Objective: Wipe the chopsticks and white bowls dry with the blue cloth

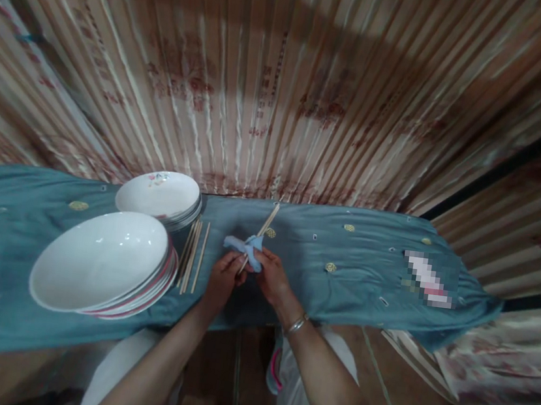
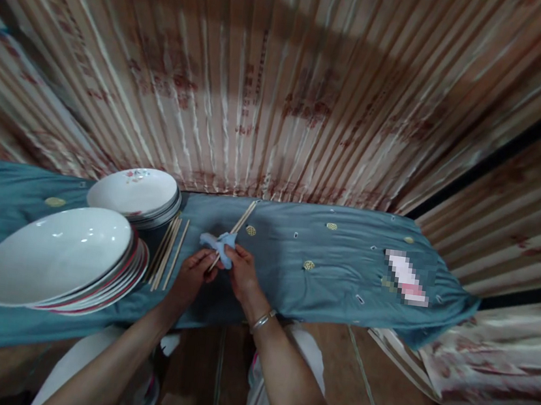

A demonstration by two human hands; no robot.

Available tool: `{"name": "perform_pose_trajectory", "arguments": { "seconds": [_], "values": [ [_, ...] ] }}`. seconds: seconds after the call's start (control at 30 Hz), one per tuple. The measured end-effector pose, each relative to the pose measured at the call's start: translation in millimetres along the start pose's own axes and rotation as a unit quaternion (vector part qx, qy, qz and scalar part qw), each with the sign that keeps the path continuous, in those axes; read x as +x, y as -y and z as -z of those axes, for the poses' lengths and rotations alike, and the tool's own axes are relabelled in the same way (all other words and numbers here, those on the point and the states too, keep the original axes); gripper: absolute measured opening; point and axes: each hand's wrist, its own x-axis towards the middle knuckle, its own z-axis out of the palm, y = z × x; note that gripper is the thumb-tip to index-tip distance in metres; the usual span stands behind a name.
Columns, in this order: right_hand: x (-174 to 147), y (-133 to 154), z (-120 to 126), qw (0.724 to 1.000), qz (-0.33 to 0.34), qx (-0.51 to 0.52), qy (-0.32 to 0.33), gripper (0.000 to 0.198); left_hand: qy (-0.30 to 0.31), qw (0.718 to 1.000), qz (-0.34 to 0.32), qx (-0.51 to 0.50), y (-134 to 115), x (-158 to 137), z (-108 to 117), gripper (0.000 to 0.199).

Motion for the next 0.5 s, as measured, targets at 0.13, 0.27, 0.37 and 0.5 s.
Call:
{"name": "perform_pose_trajectory", "arguments": {
  "seconds": [0.13, 0.27, 0.37, 0.5],
  "values": [
    [1, -5, 1, 1.0, 0.008, -0.011, -0.008, 0.022, 0.014, 1.0, 0.013, 0.006, -1, -2, -1, 0.027],
    [4, -4, 11, 0.998, 0.012, -0.047, -0.037, 0.023, 0.039, 0.998, 0.044, 0.009, 1, -6, -5, 0.029],
    [10, 2, 21, 0.995, 0.041, -0.061, -0.073, 0.022, 0.056, 0.996, 0.07, 0.014, 4, -12, -10, 0.03],
    [23, 16, 38, 0.989, 0.073, -0.08, -0.105, 0.018, 0.087, 0.992, 0.096, 0.008, 9, -22, -17, 0.03]
  ]
}}
